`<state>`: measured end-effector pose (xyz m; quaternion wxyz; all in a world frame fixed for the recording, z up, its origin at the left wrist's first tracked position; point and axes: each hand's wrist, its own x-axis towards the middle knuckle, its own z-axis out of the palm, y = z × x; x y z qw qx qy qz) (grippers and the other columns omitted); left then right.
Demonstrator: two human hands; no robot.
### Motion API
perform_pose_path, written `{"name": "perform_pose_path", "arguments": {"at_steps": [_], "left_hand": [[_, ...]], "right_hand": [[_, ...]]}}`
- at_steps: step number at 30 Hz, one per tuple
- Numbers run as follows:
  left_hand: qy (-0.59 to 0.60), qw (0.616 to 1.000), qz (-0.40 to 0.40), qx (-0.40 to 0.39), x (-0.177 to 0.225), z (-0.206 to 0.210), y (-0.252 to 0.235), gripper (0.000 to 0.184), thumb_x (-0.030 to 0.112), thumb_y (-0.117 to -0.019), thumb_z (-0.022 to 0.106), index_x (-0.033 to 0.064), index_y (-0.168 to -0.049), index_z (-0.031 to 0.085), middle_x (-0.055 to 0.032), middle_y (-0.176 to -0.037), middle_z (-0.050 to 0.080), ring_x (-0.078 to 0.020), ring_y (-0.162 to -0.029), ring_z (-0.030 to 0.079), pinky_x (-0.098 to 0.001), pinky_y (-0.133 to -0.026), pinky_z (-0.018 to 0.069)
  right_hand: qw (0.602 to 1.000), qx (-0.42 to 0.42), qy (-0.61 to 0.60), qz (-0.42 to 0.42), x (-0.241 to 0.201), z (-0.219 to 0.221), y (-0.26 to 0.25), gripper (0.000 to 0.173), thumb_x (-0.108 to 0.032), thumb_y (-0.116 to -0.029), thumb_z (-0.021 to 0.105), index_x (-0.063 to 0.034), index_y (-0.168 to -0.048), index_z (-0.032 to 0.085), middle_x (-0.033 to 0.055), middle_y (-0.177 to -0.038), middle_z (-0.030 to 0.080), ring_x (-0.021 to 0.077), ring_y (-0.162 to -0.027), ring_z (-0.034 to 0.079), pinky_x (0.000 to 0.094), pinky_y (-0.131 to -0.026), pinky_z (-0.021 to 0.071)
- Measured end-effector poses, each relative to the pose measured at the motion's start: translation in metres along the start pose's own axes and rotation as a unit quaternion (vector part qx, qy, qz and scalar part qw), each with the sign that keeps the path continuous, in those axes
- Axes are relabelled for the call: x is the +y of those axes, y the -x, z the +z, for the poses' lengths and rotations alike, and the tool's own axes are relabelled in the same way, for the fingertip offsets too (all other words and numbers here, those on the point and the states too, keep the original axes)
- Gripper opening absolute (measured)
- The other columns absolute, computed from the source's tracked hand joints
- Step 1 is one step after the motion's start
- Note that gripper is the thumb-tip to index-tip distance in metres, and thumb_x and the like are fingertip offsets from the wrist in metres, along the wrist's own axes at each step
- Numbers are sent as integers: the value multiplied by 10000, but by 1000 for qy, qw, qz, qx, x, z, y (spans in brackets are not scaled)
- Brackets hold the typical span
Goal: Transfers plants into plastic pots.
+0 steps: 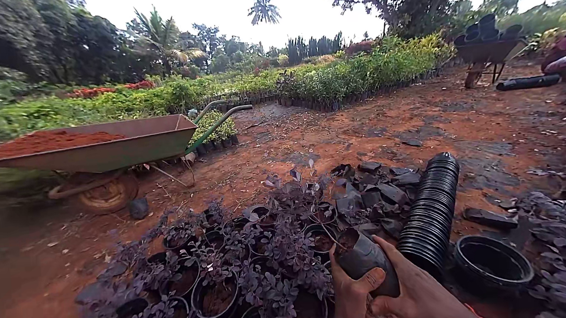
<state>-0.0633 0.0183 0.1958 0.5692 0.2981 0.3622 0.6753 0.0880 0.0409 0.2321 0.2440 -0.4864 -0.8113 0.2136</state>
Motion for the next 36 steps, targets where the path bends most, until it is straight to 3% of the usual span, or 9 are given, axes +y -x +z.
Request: {"name": "perform_pose_path", "arguments": {"at_steps": [3, 7, 14, 18, 21, 26, 28, 32, 36], "left_hand": [[-19, 1000, -15, -9, -10, 0, -2, 1086, 102, -696, 852, 28, -1551, 186, -212, -1380, 525, -221, -1194, 607, -360, -1003, 533], [-15, 998, -54, 19, -17, 3, -3, 1044, 143, -735, 859, 51, -1542, 203, -212, -1387, 517, -250, -1216, 593, -404, -1003, 538], [9, 1000, -21, -4, -3, -2, -2, 973, 104, -674, 851, -14, -1469, 303, -194, -1273, 593, -206, -1114, 648, -346, -953, 566], [-12, 999, -49, -7, -12, 2, -2, 1021, 111, -713, 852, 10, -1518, 233, -209, -1349, 544, -229, -1177, 615, -376, -984, 549], [14, 997, -79, 7, -11, 9, 2, 971, 55, -760, 844, 23, -1514, 234, -226, -1339, 543, -265, -1158, 624, -411, -943, 572], [27, 998, -59, 0, -5, 0, -1, 923, 47, -712, 839, -4, -1463, 306, -210, -1271, 590, -232, -1100, 654, -374, -931, 576], [2, 998, -59, -36, 0, -3, 0, 944, 47, -703, 844, -4, -1468, 293, -197, -1282, 587, -213, -1116, 648, -353, -949, 567], [-40, 996, -62, -42, -6, 0, 0, 1037, 86, -675, 867, -19, -1506, 256, -208, -1336, 558, -214, -1176, 620, -359, -989, 549], [-12, 999, -42, 2, -16, 7, 0, 1114, 124, -658, 882, 8, -1530, 197, -208, -1360, 539, -216, -1203, 604, -358, -1016, 533]], "right_hand": [[998, -8, 45, 51, 1, 10, -4, 1044, -480, -651, 892, -55, -1492, 443, 189, -1286, 655, 376, -1164, 656, 593, -960, 529], [988, 118, 102, 2, 4, 27, -2, 872, -371, -622, 865, -32, -1376, 588, 201, -1206, 689, 435, -1092, 665, 625, -865, 536], [999, 14, 48, -1, -1, 5, 2, 1288, -650, -643, 861, -21, -1599, 268, 212, -1473, 531, 396, -1294, 575, 587, -1038, 495], [994, 50, 85, 46, 3, 14, -3, 930, -390, -663, 876, -60, -1455, 515, 187, -1267, 668, 404, -1134, 663, 612, -910, 543], [970, 176, 165, -38, 7, 29, -2, 796, -316, -627, 801, -37, -1349, 615, 187, -1139, 706, 419, -1024, 689, 581, -781, 568], [991, 56, 114, -29, -2, 2, 5, 1196, -649, -656, 842, -62, -1576, 356, 203, -1464, 545, 430, -1273, 577, 623, -947, 518], [995, 8, 95, 17, 4, -3, 0, 1258, -660, -632, 849, -84, -1606, 301, 191, -1456, 555, 411, -1264, 596, 634, -962, 520], [987, -32, 98, 124, 1, -2, -7, 887, -451, -676, 867, -133, -1429, 523, 168, -1181, 705, 397, -1065, 695, 644, -848, 539], [982, 97, 157, 42, 0, 15, 2, 794, -417, -654, 840, -71, -1336, 623, 175, -1145, 722, 403, -983, 724, 627, -729, 573]]}}
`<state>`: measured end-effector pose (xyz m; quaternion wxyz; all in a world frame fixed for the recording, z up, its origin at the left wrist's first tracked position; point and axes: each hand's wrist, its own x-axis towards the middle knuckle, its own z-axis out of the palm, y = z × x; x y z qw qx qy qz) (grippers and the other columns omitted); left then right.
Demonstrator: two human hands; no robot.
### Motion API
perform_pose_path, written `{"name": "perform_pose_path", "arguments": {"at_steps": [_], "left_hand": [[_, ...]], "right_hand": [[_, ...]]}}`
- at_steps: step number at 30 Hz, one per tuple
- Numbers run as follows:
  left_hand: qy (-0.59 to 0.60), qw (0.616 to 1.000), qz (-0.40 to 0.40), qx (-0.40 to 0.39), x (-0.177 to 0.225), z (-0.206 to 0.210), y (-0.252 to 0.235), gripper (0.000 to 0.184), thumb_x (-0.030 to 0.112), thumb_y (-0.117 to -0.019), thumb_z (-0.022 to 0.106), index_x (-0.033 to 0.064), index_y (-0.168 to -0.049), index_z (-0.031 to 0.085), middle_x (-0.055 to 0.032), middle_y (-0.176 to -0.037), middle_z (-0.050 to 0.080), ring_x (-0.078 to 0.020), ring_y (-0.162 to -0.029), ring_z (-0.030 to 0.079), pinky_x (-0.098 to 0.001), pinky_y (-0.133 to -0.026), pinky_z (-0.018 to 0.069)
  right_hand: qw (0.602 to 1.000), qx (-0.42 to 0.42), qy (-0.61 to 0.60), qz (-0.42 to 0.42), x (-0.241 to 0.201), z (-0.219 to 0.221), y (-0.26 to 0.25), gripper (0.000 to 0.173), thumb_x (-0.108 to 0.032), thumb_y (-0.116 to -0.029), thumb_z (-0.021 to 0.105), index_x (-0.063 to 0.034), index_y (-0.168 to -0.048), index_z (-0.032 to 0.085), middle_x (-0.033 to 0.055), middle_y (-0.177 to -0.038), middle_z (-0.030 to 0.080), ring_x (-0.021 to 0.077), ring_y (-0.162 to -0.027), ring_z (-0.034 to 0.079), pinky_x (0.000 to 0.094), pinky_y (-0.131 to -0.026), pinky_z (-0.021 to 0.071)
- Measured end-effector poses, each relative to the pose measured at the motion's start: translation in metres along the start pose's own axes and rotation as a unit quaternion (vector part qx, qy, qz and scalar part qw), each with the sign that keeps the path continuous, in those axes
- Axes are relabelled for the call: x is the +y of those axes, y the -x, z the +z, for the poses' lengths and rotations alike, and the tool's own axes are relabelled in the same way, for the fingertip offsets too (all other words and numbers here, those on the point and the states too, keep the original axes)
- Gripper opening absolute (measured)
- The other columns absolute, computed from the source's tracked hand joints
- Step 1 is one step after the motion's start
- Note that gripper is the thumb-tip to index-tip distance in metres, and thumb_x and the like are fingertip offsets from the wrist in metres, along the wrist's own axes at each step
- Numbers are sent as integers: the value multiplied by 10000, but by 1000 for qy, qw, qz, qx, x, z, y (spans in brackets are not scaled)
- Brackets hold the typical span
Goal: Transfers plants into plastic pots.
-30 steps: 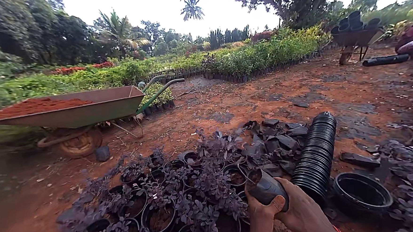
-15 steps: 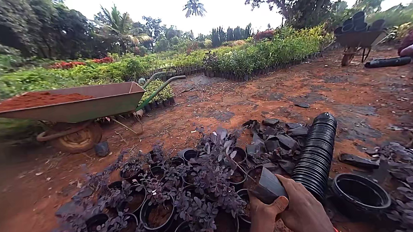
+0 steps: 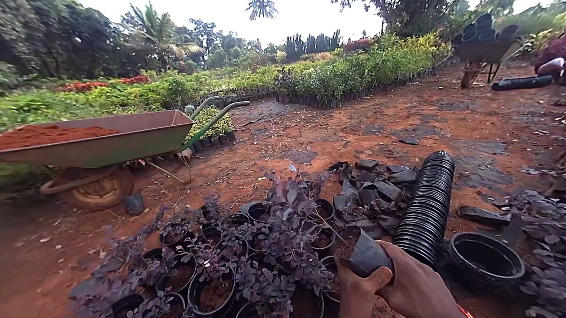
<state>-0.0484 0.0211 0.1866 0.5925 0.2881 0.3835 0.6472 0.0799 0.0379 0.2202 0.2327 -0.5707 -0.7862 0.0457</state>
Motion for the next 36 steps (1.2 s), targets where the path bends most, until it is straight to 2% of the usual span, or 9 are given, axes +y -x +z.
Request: {"name": "perform_pose_path", "arguments": {"at_steps": [4, 6, 10, 13, 18, 22, 26, 32, 36], "left_hand": [[30, 999, 5, -26, 16, -8, 1, 992, 67, -646, 856, -26, -1458, 293, -200, -1246, 609, -213, -1093, 663, -354, -939, 577], [7, 998, 15, -54, 23, -10, 3, 1012, 84, -623, 862, -43, -1455, 300, -189, -1239, 617, -193, -1094, 664, -331, -947, 572], [-21, 999, 17, -45, 17, -7, 2, 1038, 124, -661, 867, -25, -1488, 258, -187, -1295, 580, -190, -1153, 631, -333, -981, 552], [-3, 1000, 1, 1, 10, -2, 1, 1019, 84, -697, 866, -13, -1502, 249, -203, -1302, 580, -215, -1146, 640, -355, -974, 561], [37, 999, 28, -15, 18, -8, 2, 920, 21, -680, 837, -51, -1438, 321, -202, -1212, 627, -210, -1064, 676, -345, -927, 586], [-6, 998, 39, -38, 23, -6, 4, 973, 20, -660, 842, -60, -1461, 296, -192, -1237, 623, -185, -1093, 668, -324, -954, 572], [-3, 1000, 21, 18, 11, 2, 0, 1022, 65, -709, 852, -3, -1516, 230, -221, -1335, 549, -238, -1173, 617, -374, -983, 552], [37, 998, 24, 38, 18, -3, 3, 886, 23, -720, 808, -34, -1452, 312, -226, -1248, 593, -243, -1075, 659, -378, -914, 583], [-28, 998, 49, 5, 19, -3, 7, 1054, 105, -685, 844, -29, -1518, 212, -218, -1351, 535, -202, -1191, 605, -333, -998, 534]], "right_hand": [[991, -74, -95, -61, 9, -10, -1, 1152, -706, -660, 813, -13, -1495, 430, 217, -1352, 600, 384, -1190, 630, 569, -954, 541], [980, -113, -162, -30, 11, -13, -7, 1173, -665, -638, 848, -69, -1535, 383, 160, -1361, 609, 298, -1209, 634, 522, -1014, 527], [986, -54, -153, 29, 4, -6, -10, 922, -483, -602, 863, -122, -1398, 569, 92, -1208, 703, 261, -1074, 700, 545, -913, 568], [997, 31, -70, -11, -1, 6, -6, 849, -448, -633, 844, -60, -1353, 615, 149, -1210, 702, 349, -1052, 708, 571, -823, 587], [988, -37, -133, -65, 7, -10, -5, 1141, -698, -659, 812, -65, -1524, 421, 173, -1388, 589, 325, -1217, 623, 514, -993, 543], [987, -72, -145, -8, 2, -13, -10, 928, -509, -660, 833, -80, -1422, 521, 123, -1243, 679, 278, -1126, 677, 524, -957, 548], [996, 39, -80, 11, -7, 5, -9, 722, -410, -674, 808, -71, -1292, 652, 149, -1177, 711, 363, -1068, 697, 593, -830, 574], [993, -62, -85, -43, -10, -14, 1, 1133, -636, -699, 831, -43, -1555, 385, 197, -1471, 537, 397, -1325, 543, 577, -1043, 478], [993, -48, -108, -17, -5, -6, -6, 886, -431, -728, 813, -30, -1457, 506, 187, -1350, 628, 364, -1228, 622, 537, -1020, 508]]}}
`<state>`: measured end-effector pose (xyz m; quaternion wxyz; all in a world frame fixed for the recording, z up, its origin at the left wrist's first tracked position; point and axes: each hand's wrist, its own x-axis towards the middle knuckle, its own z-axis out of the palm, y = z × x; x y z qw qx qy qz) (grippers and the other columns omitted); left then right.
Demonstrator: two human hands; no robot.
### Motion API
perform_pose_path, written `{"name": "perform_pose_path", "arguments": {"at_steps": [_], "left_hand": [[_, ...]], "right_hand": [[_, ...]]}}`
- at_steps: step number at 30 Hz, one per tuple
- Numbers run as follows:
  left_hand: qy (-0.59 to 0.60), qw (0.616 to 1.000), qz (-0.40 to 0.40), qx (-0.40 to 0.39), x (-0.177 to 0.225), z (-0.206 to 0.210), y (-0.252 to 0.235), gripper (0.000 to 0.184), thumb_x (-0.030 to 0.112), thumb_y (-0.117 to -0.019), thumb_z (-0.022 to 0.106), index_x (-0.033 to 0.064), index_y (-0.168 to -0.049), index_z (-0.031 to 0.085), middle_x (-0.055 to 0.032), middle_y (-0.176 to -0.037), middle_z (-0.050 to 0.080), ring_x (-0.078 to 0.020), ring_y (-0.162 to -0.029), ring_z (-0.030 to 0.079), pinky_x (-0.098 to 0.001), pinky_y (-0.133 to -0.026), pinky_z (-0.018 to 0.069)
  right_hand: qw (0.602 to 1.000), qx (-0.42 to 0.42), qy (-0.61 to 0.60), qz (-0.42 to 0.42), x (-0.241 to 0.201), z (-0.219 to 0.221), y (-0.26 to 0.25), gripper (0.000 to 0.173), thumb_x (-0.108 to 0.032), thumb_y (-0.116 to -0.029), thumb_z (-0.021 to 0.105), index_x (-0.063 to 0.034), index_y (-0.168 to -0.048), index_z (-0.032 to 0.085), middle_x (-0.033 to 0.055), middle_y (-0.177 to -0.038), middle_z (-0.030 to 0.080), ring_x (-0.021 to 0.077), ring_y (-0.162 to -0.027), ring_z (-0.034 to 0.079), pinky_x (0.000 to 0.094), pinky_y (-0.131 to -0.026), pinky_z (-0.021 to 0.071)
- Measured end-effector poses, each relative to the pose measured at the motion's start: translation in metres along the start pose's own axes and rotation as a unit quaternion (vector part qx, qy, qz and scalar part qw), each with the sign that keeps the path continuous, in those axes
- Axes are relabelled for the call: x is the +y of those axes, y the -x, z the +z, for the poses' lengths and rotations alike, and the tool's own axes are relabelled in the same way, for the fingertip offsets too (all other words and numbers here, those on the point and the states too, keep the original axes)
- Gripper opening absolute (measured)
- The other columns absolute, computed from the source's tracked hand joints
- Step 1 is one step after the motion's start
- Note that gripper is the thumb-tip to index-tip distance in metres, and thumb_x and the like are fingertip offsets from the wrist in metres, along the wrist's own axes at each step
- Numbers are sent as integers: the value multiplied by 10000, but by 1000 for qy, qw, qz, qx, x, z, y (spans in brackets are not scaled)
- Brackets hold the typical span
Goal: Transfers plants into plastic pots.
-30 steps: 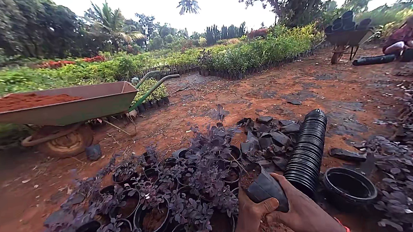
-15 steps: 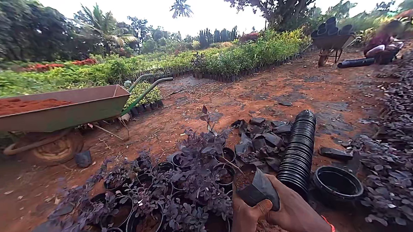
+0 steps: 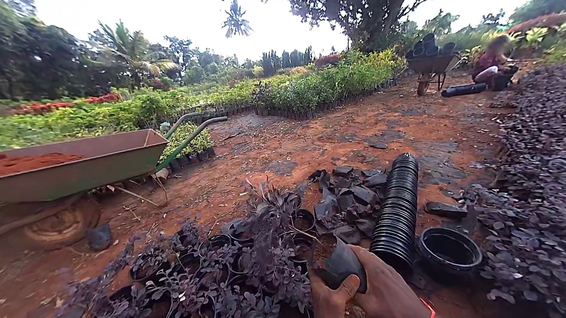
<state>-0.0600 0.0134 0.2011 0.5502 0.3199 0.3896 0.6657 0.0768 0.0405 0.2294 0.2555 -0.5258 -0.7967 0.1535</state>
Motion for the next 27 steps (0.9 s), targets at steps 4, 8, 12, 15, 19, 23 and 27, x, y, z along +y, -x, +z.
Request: {"name": "perform_pose_path", "arguments": {"at_steps": [4, 8, 12, 15, 19, 23, 27], "left_hand": [[8, 999, -29, 24, -5, 4, 1, 1143, 133, -723, 844, 29, -1578, 93, -245, -1418, 477, -264, -1230, 579, -398, -1004, 533], [76, 995, -18, 68, -4, -2, -1, 1028, -2, -735, 802, 45, -1559, 189, -246, -1341, 540, -280, -1129, 634, -423, -926, 573], [37, 999, 12, 12, 3, -6, 0, 1134, 48, -641, 837, 25, -1562, 176, -223, -1345, 552, -220, -1127, 652, -360, -936, 577], [-21, 999, 38, -22, -1, -3, 2, 1190, 84, -630, 862, 21, -1580, 147, -227, -1463, 462, -207, -1262, 570, -339, -1034, 513], [6, 1000, -2, 23, -8, 2, -1, 1191, 131, -664, 872, 68, -1595, 133, -245, -1462, 449, -263, -1251, 567, -404, -1015, 522], [52, 998, -22, 30, -7, -3, -2, 1098, 96, -677, 853, 31, -1560, 203, -236, -1353, 543, -250, -1137, 636, -392, -935, 569], [-2, 999, 20, -35, 6, -8, -4, 1156, 132, -632, 872, -1, -1565, 202, -209, -1399, 528, -182, -1184, 621, -320, -983, 545]], "right_hand": [[994, 87, 64, -27, 0, 15, 3, 790, -333, -672, 838, -49, -1372, 608, 179, -1250, 681, 398, -1161, 652, 562, -885, 566], [994, 8, 85, -63, -10, 2, 16, 989, -539, -725, 850, -62, -1508, 479, 187, -1401, 598, 407, -1304, 559, 562, -997, 513], [998, -21, 16, -56, -4, -5, 8, 1151, -618, -695, 839, -55, -1574, 354, 195, -1481, 528, 383, -1335, 542, 569, -1057, 479], [999, -3, 21, -28, 0, 3, 5, 971, -426, -705, 848, -31, -1500, 455, 196, -1367, 615, 368, -1228, 629, 553, -972, 540], [986, 130, 84, -59, 2, 23, 5, 787, -339, -679, 805, -49, -1381, 600, 173, -1191, 701, 392, -1063, 691, 563, -813, 577], [992, 66, 74, -71, -1, 9, 12, 1033, -534, -678, 854, -59, -1508, 464, 193, -1336, 635, 421, -1177, 636, 590, -908, 544], [999, 4, 6, -35, 6, -1, 6, 1185, -610, -654, 857, -38, -1564, 359, 192, -1376, 613, 381, -1198, 643, 582, -957, 546]]}}
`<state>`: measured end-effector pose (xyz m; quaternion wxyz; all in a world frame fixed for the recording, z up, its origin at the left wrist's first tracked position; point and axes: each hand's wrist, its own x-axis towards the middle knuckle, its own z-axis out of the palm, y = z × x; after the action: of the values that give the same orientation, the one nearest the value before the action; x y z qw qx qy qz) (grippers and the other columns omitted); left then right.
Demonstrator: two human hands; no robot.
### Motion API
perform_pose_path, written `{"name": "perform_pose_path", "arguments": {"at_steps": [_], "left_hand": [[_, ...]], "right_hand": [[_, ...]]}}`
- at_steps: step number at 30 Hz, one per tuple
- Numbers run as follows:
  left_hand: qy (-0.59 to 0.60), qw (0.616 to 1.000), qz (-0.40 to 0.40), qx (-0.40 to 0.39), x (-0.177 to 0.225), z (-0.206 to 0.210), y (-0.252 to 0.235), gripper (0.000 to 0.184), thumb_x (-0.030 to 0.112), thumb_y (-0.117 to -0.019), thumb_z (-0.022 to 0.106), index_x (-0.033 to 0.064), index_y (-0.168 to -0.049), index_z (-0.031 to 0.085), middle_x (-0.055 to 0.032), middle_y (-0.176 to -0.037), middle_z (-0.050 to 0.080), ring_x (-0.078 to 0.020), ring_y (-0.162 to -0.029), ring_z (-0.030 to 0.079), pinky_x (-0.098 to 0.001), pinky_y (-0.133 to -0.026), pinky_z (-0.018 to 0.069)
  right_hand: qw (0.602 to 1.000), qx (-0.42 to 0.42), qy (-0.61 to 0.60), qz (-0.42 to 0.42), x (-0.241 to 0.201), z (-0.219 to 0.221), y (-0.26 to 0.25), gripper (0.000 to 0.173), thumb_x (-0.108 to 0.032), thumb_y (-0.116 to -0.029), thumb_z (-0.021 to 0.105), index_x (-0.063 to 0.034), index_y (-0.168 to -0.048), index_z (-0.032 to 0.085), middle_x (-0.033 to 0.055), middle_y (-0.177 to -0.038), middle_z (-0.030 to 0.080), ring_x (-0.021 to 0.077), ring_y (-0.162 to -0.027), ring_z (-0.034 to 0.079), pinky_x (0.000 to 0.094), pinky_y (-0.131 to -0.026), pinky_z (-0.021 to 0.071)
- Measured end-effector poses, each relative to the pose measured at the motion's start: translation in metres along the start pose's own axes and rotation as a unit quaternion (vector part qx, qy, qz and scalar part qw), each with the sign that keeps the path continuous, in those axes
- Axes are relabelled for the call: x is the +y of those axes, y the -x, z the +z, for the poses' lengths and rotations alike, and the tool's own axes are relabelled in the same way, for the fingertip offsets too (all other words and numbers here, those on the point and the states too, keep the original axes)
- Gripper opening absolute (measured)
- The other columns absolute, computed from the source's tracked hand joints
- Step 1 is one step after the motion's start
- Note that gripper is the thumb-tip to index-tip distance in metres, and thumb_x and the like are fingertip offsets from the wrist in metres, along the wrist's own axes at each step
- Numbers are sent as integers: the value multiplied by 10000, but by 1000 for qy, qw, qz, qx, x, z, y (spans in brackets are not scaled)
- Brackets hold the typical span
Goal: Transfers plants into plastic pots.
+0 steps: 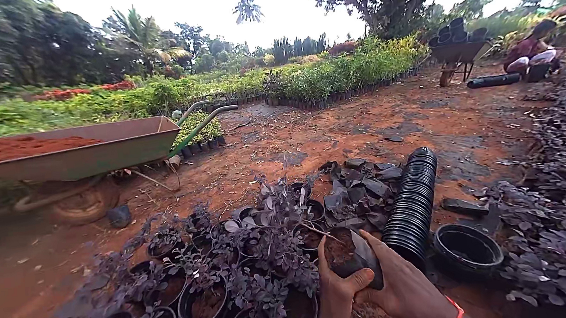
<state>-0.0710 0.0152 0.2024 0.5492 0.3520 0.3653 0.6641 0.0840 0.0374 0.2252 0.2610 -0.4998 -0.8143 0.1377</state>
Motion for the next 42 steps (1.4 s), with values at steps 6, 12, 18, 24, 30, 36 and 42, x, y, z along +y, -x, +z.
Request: {"name": "perform_pose_path", "arguments": {"at_steps": [6, 12, 18, 24, 30, 36, 42], "left_hand": [[2, 999, 0, 45, -18, 14, 1, 1160, 150, -637, 901, 2, -1548, 197, -212, -1400, 518, -198, -1229, 590, -336, -1034, 518], [58, 997, -25, 37, -16, 1, -2, 963, 97, -660, 862, -48, -1449, 329, -206, -1243, 618, -209, -1089, 668, -342, -944, 578], [23, 998, -52, 24, -23, 7, -3, 1150, 158, -650, 880, 1, -1550, 182, -204, -1338, 569, -207, -1167, 635, -352, -995, 550], [100, 992, -50, 53, -14, 4, -2, 896, 36, -685, 825, -40, -1438, 344, -214, -1181, 639, -237, -1021, 686, -380, -887, 597], [1, 999, -25, -20, -4, -3, -1, 1063, 28, -633, 855, -56, -1504, 252, -195, -1285, 599, -179, -1127, 652, -321, -970, 562], [48, 995, -62, 66, -20, 15, 8, 921, 103, -717, 847, -44, -1448, 306, -222, -1228, 597, -229, -1073, 654, -378, -925, 576], [33, 999, -27, 31, -3, 0, 2, 998, 100, -639, 873, -73, -1438, 301, -206, -1191, 628, -195, -1041, 681, -332, -924, 583]], "right_hand": [[991, 122, 58, 12, -5, 16, -4, 776, -359, -667, 777, -50, -1359, 610, 163, -1135, 721, 382, -994, 719, 594, -770, 586], [1000, -12, -3, -6, -2, -2, 1, 1202, -718, -678, 793, -48, -1572, 349, 182, -1469, 542, 365, -1295, 576, 558, -1025, 512], [998, 50, 10, 33, 1, 9, -6, 834, -369, -679, 811, -77, -1418, 558, 158, -1204, 700, 367, -1058, 703, 601, -826, 572], [998, 37, 42, -26, -13, 1, 1, 1038, -573, -698, 844, -63, -1515, 456, 181, -1437, 574, 395, -1288, 580, 564, -984, 531], [998, -12, -30, 59, -9, -2, -9, 914, -429, -686, 833, -92, -1464, 492, 142, -1226, 693, 330, -1089, 697, 588, -877, 564], [992, 74, 94, 25, -18, 11, -1, 853, -359, -684, 818, -35, -1430, 558, 191, -1219, 692, 409, -1097, 673, 593, -881, 534], [999, -38, -25, 18, -6, -6, -1, 1219, -648, -660, 854, -48, -1582, 330, 196, -1442, 559, 367, -1294, 579, 566, -1063, 478]]}}
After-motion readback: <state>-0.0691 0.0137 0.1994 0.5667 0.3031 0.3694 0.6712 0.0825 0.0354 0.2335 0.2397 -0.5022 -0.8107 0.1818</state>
